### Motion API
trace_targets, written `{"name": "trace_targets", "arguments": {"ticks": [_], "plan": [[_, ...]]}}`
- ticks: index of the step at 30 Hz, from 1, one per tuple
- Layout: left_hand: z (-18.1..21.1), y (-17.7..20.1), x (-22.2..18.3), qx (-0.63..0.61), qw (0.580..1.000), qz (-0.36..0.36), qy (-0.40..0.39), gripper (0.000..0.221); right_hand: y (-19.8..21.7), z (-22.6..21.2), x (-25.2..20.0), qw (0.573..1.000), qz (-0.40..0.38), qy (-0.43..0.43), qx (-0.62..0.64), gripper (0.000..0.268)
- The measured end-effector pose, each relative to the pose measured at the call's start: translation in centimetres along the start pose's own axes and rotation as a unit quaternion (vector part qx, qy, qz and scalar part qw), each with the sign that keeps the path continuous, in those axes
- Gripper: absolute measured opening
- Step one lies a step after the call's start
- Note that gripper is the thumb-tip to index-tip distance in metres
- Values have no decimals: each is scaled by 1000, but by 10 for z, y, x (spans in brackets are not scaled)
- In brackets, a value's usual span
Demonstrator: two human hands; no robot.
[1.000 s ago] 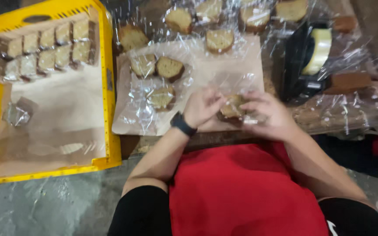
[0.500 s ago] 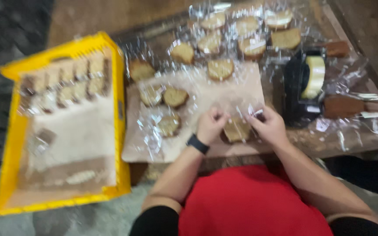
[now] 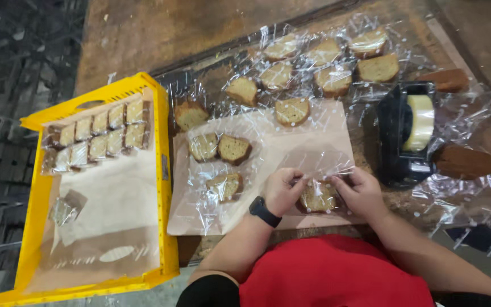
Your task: The person wraps slices of cake in plastic film, secures the film with pieces of tape from a dispenser, and places the wrapped slices into a yellow crate. They handle the cake slices individually by hand.
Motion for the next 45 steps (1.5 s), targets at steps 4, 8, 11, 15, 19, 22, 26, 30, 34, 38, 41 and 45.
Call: {"name": "trace_targets", "arguments": {"ticks": [4,8,11,15,19,22,26,30,34,38,41,45], "plan": [[15,6,0,36,999,-9,-28,15,3,-8,6,993,12,106,-41,14],[16,8,1,53,998,-2,-35,16,5,-16,2,981,19,188,-45,11],[12,6,4,43,999,-4,-11,17,6,-13,4,986,14,155,-52,10],[3,4,0,-10,999,-20,44,20,6,4,4,998,9,47,-29,10],[2,2,3,5,999,-16,44,22,5,-5,3,992,-1,124,-32,9],[0,1,1,-1,999,-21,47,22,4,1,7,994,-9,112,-2,9],[4,4,3,16,1000,-10,19,23,5,4,7,992,-21,123,13,10],[4,4,4,9,999,-21,32,22,5,5,6,987,-9,159,-23,8],[4,4,3,11,1000,-16,22,23,6,28,12,997,-12,75,33,9],[1,3,4,-6,999,-5,34,23,0,6,9,993,-13,97,68,28],[0,5,3,-3,999,2,35,23,3,-71,-17,948,14,261,-183,98],[-4,2,2,13,1000,-3,25,22,26,-154,-73,775,-157,462,-402,100]]}}
Point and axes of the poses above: each hand's wrist, its own x-axis towards the middle knuckle, its own y-axis out of the back of the hand, z = x × y, the point moved 7 cm from there along x, towards the middle knuckle, and after that the axes turned 8 degrees about z, right-handed, at the moved point
